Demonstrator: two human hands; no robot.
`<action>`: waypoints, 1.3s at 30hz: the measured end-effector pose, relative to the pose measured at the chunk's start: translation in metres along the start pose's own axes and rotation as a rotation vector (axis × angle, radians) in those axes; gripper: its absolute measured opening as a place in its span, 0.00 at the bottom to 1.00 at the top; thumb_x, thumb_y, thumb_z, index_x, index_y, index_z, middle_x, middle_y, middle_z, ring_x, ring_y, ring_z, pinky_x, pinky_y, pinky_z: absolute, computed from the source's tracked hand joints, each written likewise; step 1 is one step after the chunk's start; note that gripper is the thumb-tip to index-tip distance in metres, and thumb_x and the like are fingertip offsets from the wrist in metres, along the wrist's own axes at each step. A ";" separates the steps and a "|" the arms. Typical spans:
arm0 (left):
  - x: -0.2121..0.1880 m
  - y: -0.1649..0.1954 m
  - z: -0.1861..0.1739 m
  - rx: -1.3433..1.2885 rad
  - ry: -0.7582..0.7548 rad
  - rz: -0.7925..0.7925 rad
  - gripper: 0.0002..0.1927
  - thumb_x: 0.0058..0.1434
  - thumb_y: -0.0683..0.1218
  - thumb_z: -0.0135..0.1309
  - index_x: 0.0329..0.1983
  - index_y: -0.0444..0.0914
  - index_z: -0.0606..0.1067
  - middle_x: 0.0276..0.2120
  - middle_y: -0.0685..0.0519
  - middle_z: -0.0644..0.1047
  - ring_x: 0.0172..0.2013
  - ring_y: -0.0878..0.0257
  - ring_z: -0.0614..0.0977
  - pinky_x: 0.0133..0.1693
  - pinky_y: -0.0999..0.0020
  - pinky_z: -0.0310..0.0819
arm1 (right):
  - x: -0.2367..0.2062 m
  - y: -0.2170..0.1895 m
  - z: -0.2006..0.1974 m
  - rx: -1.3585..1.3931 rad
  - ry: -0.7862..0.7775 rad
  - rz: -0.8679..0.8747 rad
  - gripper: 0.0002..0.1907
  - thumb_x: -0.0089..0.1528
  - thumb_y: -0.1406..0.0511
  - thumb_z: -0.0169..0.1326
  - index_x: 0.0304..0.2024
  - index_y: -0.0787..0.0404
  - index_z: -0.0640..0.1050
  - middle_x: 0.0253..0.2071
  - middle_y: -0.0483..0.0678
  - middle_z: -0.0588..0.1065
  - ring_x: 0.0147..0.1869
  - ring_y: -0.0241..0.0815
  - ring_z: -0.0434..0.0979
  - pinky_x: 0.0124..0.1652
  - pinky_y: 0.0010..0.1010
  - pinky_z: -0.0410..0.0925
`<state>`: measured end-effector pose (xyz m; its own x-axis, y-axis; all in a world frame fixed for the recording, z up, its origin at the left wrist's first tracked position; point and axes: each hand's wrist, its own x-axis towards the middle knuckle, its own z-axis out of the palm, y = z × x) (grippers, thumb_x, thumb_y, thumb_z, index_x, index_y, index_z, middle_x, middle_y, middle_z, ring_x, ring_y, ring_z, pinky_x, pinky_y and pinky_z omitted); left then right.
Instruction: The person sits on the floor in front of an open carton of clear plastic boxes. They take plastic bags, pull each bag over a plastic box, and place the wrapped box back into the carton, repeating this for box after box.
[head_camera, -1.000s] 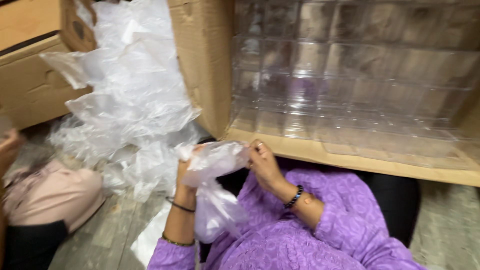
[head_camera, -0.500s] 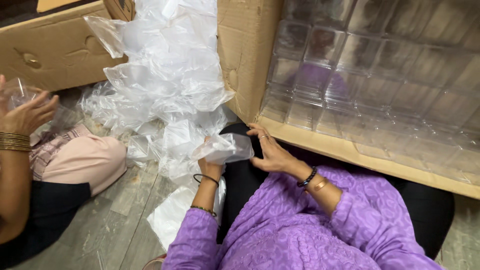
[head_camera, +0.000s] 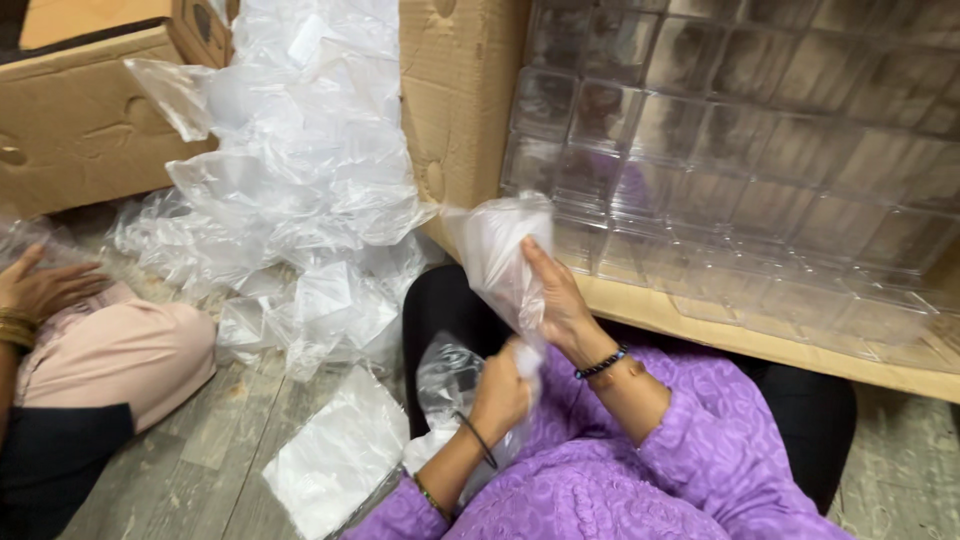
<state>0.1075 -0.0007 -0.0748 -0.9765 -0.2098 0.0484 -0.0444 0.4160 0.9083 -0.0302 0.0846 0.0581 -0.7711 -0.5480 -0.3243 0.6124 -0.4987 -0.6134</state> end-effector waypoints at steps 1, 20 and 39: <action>-0.002 0.000 0.004 -0.064 -0.111 0.047 0.15 0.55 0.40 0.58 0.46 0.36 0.81 0.32 0.42 0.84 0.35 0.48 0.86 0.38 0.56 0.79 | -0.006 -0.009 -0.004 -0.043 0.031 -0.022 0.31 0.63 0.52 0.56 0.63 0.62 0.70 0.51 0.47 0.76 0.51 0.39 0.78 0.48 0.39 0.73; 0.190 0.021 -0.274 -0.144 0.856 -0.399 0.40 0.67 0.67 0.56 0.11 0.33 0.64 0.13 0.56 0.63 0.18 0.68 0.61 0.20 0.63 0.56 | -0.016 0.019 -0.038 -1.015 -0.199 -0.289 0.30 0.63 0.62 0.58 0.63 0.64 0.63 0.42 0.45 0.73 0.45 0.34 0.74 0.46 0.27 0.70; 0.355 0.062 -0.352 0.264 0.963 -0.076 0.36 0.62 0.66 0.59 0.46 0.26 0.76 0.43 0.36 0.78 0.44 0.47 0.79 0.46 0.56 0.73 | -0.069 -0.029 -0.156 -1.190 0.332 -0.167 0.16 0.61 0.61 0.59 0.47 0.64 0.78 0.36 0.44 0.79 0.39 0.33 0.80 0.40 0.26 0.74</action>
<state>-0.1678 -0.3609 0.1452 -0.3875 -0.8228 0.4158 -0.2593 0.5301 0.8074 -0.0225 0.2416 -0.0144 -0.9371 -0.2538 -0.2395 0.0984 0.4663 -0.8791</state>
